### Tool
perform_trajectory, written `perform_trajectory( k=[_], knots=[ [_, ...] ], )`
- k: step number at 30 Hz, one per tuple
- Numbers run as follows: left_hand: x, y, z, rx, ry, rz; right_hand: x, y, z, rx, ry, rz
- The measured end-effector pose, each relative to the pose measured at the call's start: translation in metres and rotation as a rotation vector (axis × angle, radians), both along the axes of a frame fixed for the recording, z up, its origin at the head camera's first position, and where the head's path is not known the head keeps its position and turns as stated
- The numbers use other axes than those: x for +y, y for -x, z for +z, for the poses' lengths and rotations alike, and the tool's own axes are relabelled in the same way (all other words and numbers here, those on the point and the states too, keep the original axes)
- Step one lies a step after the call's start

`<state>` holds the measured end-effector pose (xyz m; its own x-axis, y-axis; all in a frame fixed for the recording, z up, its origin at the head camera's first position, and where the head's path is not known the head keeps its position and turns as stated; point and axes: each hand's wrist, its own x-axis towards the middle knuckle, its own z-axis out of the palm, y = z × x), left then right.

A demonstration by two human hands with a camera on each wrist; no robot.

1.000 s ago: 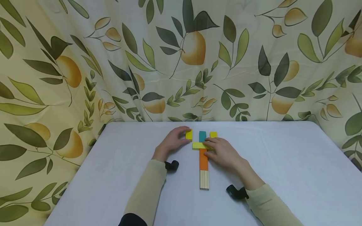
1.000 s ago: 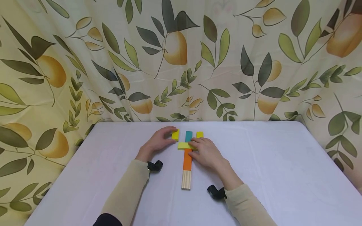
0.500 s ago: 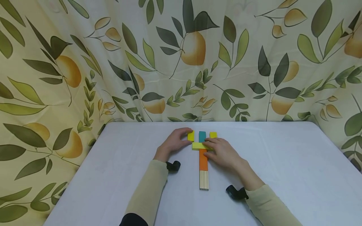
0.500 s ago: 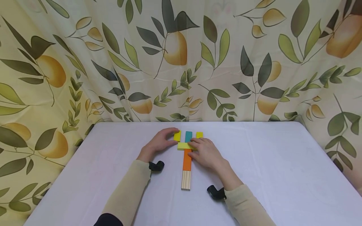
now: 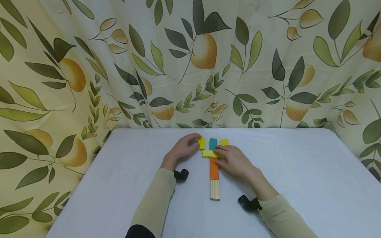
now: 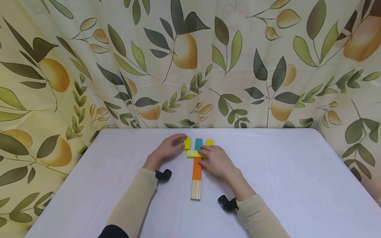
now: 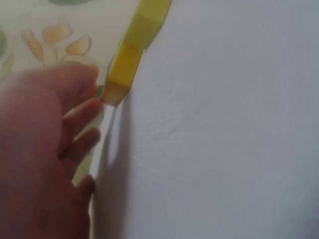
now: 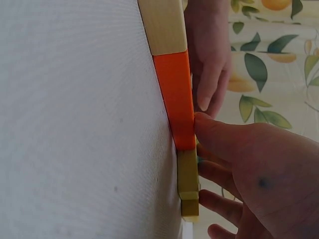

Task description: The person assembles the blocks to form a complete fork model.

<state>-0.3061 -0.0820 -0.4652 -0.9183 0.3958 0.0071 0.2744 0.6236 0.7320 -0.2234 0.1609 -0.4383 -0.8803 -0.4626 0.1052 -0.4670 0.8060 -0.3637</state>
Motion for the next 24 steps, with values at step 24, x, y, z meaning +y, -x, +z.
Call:
perform_trajectory(
  k=[24],
  knots=[
    [0.0062, 0.0027, -0.0013, 0.019, 0.076, 0.016, 0.0014, 0.0014, -0.0011, 0.009, -0.002, 0.009]
  ],
)
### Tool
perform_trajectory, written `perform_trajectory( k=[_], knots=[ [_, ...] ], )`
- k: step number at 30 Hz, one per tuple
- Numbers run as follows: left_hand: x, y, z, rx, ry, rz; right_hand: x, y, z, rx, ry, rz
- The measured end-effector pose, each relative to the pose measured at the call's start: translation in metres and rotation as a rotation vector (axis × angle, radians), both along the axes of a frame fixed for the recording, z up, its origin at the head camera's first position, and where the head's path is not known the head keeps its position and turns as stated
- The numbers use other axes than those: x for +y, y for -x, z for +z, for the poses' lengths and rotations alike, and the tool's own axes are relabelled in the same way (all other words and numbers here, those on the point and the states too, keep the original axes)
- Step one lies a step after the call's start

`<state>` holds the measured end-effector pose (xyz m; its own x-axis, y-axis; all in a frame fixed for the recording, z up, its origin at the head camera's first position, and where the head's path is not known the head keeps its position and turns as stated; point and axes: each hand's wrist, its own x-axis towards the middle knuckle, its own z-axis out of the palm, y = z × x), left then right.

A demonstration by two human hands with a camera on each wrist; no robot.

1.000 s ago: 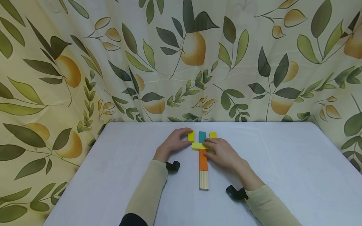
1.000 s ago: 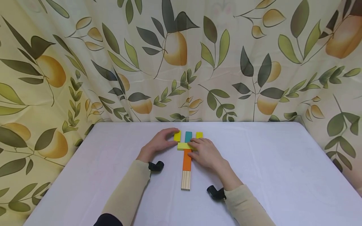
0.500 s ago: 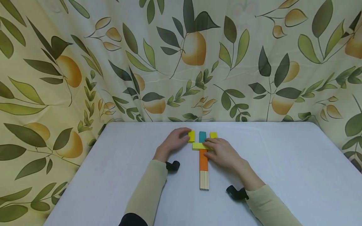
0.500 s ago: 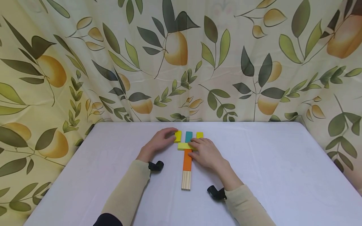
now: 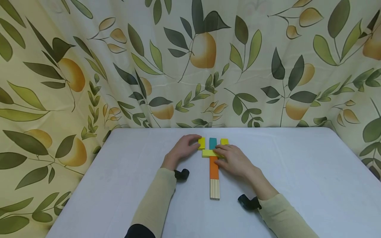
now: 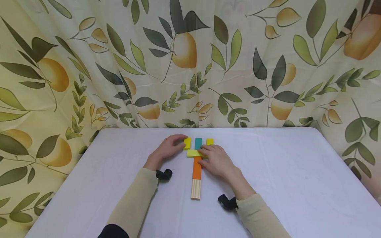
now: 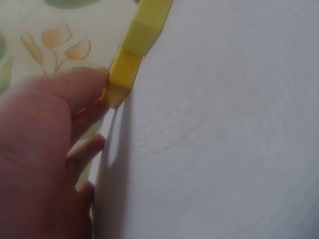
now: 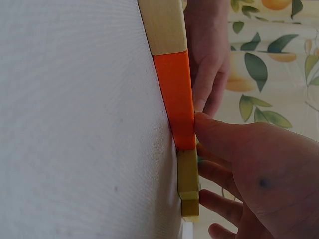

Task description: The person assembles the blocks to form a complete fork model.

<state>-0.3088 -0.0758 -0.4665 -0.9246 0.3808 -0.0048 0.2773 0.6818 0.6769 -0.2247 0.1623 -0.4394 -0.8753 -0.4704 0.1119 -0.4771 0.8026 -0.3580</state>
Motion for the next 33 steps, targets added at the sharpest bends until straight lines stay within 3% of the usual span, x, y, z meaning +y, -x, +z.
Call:
perform_trajectory(
  k=[33],
  knots=[
    [-0.0015, -0.0021, 0.0023, 0.019, -0.007, -0.033, -0.0002, -0.0016, 0.0008, 0.002, -0.002, -0.001]
  ],
)
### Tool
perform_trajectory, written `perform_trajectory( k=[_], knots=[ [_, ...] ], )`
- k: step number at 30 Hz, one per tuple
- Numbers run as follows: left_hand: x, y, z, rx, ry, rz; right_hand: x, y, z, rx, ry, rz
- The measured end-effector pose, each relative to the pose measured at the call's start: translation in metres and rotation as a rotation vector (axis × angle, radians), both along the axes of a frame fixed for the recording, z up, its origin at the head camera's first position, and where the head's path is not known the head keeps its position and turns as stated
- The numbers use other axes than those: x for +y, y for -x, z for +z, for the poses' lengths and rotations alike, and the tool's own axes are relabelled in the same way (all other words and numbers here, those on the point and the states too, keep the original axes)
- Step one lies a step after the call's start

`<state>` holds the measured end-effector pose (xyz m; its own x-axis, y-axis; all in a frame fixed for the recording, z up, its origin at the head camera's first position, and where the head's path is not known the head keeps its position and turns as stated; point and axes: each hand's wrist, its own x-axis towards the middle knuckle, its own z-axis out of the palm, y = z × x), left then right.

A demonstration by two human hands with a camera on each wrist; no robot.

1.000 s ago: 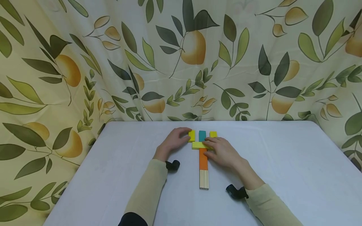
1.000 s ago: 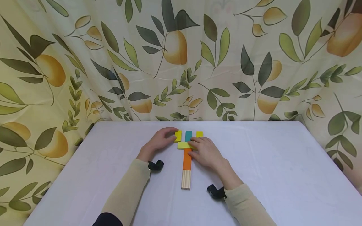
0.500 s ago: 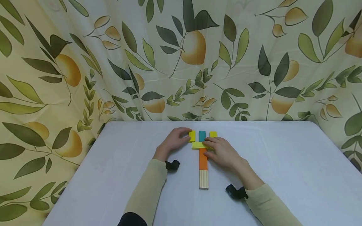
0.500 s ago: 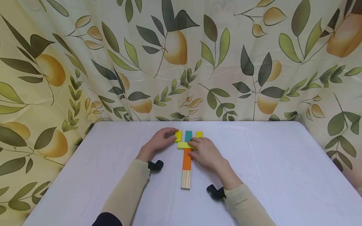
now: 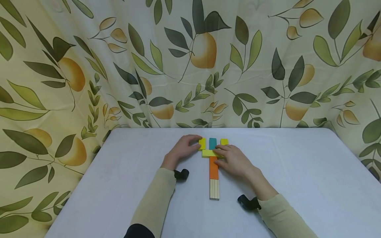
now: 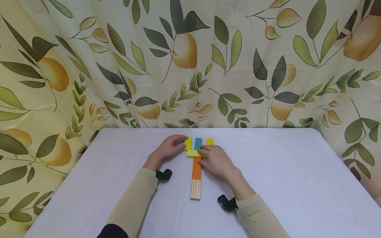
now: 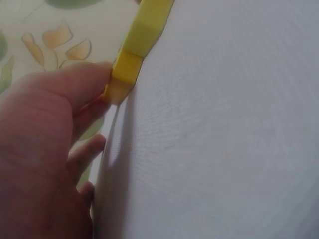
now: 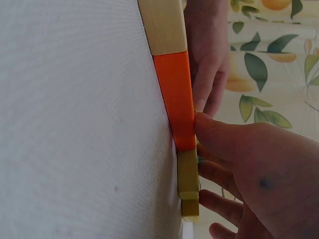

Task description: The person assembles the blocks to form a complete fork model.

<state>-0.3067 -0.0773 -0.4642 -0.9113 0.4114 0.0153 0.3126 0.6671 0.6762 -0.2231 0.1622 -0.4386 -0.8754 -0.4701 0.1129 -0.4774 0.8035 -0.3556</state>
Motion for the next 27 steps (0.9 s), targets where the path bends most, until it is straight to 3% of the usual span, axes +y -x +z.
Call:
perform_trajectory(
  k=[20, 27],
  knots=[
    [-0.0005, 0.0005, -0.0020, 0.029, 0.019, -0.034, 0.0011, 0.0004, -0.0015, -0.018, 0.003, -0.002],
    [-0.0020, -0.0027, -0.0006, 0.009, -0.024, -0.028, 0.0008, -0.0005, -0.0011, -0.012, 0.002, 0.001]
  ],
)
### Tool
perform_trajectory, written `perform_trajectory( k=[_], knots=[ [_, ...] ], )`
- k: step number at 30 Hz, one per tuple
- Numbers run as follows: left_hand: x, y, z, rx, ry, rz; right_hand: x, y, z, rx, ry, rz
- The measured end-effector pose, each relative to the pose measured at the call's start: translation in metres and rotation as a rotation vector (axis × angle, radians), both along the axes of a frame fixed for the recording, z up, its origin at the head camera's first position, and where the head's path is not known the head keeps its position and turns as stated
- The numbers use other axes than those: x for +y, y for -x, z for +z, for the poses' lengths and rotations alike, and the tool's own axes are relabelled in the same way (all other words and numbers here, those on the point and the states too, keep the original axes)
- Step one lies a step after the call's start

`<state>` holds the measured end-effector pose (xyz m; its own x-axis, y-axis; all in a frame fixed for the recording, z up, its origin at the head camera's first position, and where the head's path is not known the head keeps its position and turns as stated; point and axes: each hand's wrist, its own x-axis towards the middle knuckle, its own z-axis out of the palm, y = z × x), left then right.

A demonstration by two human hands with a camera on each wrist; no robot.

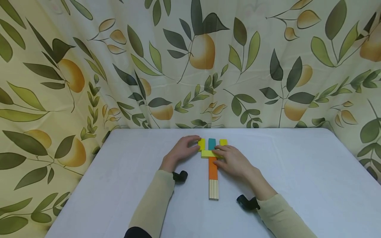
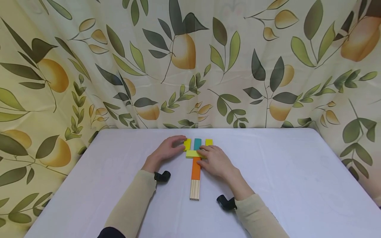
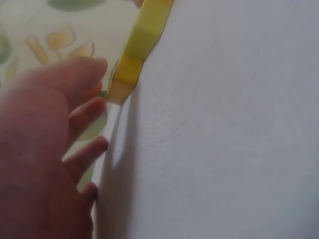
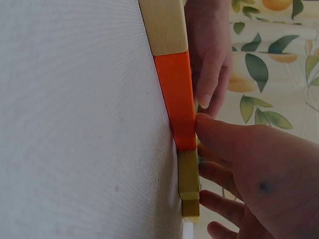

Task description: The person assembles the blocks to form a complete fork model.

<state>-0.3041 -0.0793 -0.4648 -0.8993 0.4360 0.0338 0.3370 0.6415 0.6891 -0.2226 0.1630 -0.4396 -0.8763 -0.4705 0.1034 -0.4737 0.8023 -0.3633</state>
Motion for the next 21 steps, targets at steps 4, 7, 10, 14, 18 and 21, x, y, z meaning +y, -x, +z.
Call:
perform_trajectory(
  k=[4, 7, 10, 14, 18, 21],
  knots=[
    [-0.002, -0.003, 0.000, -0.008, -0.024, 0.012, -0.001, 0.001, 0.000, -0.009, 0.001, -0.003],
    [-0.003, -0.005, 0.001, 0.000, -0.041, 0.020, -0.001, 0.002, 0.000, 0.005, 0.012, 0.002],
    [-0.003, -0.009, 0.001, 0.015, -0.054, 0.024, 0.000, 0.003, 0.001, 0.026, 0.024, -0.011],
    [-0.002, -0.015, 0.003, 0.039, -0.037, 0.050, 0.004, 0.004, 0.003, 0.038, 0.044, -0.061],
    [0.000, -0.020, 0.006, 0.065, -0.001, 0.086, 0.010, 0.006, 0.006, 0.054, 0.063, -0.105],
    [0.000, -0.024, 0.008, 0.103, 0.030, 0.094, 0.016, 0.008, 0.007, 0.070, 0.084, -0.130]
  ],
)
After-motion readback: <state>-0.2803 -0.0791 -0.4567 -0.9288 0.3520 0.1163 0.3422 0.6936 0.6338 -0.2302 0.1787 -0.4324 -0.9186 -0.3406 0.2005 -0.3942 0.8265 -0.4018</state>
